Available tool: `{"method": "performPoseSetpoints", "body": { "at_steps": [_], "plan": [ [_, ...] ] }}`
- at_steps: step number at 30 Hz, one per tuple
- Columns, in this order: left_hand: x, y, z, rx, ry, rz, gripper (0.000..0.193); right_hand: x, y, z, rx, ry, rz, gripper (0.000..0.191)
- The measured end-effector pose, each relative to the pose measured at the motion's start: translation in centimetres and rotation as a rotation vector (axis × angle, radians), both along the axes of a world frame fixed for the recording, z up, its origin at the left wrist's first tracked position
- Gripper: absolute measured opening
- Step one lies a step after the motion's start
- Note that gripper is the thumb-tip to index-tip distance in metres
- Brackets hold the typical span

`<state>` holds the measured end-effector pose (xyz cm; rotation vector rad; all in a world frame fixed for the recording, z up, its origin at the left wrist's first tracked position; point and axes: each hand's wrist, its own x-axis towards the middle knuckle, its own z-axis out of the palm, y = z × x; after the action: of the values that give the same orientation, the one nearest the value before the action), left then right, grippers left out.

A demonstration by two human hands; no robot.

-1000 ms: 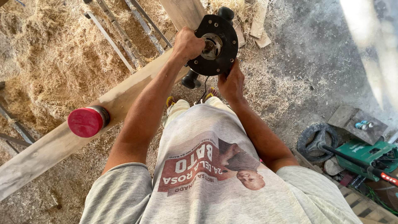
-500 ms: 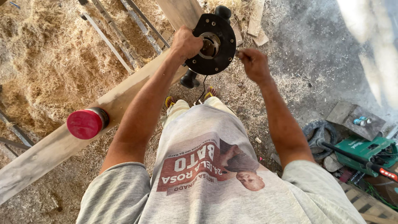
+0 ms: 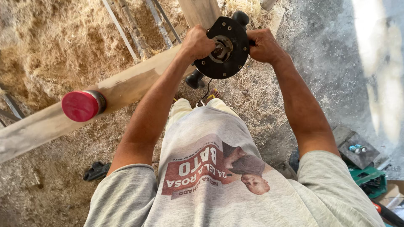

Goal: The person uses a handheld router to shape a wooden beam, then stops to change the router bit, using a wrench to loosen and tighten the collet, and resumes routing the wood.

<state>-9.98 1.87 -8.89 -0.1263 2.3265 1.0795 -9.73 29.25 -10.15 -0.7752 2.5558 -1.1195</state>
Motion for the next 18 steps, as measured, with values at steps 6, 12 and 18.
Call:
{"method": "performPoseSetpoints", "body": {
  "at_steps": [6, 12, 18],
  "plan": [
    [0.0, 0.2, -0.3, 0.067, -0.026, 0.033, 0.012, -1.2, -0.1, 0.4, -0.004, 0.011, 0.061, 0.015],
    [0.3, 0.1, 0.5, 0.035, 0.015, 0.038, 0.011, 0.8, -0.1, 1.0, -0.037, -0.043, -0.029, 0.013],
    [0.7, 0.0, 1.2, 0.054, 0.024, 0.042, 0.014, 4.2, -0.9, 1.4, -0.075, -0.082, -0.173, 0.018]
  ]
}}
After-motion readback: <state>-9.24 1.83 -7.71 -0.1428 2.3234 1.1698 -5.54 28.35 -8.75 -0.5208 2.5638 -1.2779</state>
